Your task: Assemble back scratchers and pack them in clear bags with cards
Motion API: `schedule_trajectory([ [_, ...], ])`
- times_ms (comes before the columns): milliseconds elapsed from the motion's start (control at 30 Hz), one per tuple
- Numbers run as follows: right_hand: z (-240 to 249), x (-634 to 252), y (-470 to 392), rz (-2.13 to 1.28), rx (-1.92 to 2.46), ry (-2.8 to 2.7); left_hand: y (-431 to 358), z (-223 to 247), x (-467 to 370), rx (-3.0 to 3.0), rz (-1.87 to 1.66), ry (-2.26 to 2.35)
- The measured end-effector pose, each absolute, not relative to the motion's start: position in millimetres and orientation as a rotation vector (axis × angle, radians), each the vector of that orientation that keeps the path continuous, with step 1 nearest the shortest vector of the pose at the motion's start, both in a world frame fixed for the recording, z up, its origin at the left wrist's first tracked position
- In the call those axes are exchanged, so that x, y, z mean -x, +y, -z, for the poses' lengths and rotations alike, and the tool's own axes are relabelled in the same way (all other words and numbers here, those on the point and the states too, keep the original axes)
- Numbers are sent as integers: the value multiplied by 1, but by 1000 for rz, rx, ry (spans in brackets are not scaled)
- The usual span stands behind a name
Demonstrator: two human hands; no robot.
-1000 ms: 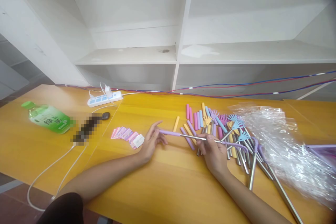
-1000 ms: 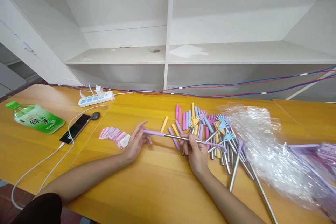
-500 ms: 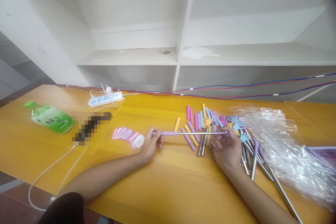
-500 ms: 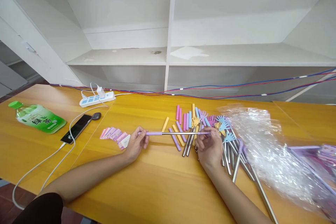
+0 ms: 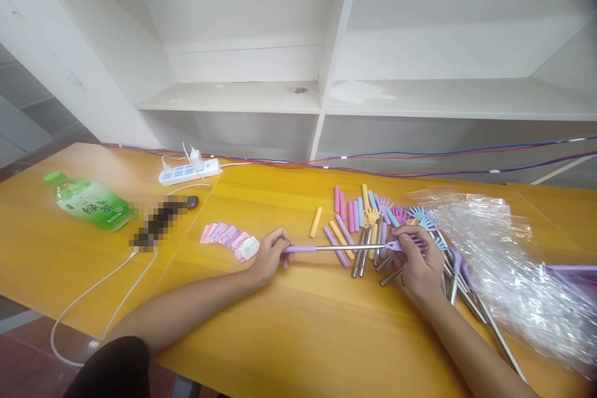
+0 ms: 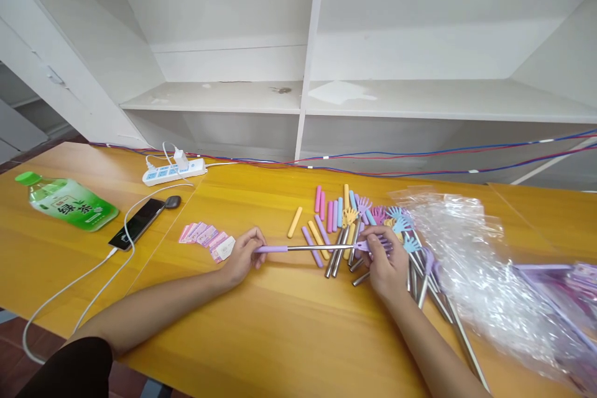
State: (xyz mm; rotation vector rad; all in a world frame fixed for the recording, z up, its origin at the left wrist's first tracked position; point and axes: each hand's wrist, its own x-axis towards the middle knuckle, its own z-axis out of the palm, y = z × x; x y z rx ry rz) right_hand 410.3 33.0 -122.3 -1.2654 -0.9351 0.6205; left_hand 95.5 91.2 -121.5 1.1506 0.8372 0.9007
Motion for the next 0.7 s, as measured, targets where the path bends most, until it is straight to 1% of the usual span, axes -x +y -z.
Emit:
schedule_trajectory([
  [133,124,-409,32,-678,1268,-937,90,119,-95,-1170,-902,861],
  [400,120,-406,29,-629,1263,-1035,91,122,-95,-1161,-915,883],
  [700,120,-389,24,-705,1263,-1159,91,122,-95,-1141,-934,874],
])
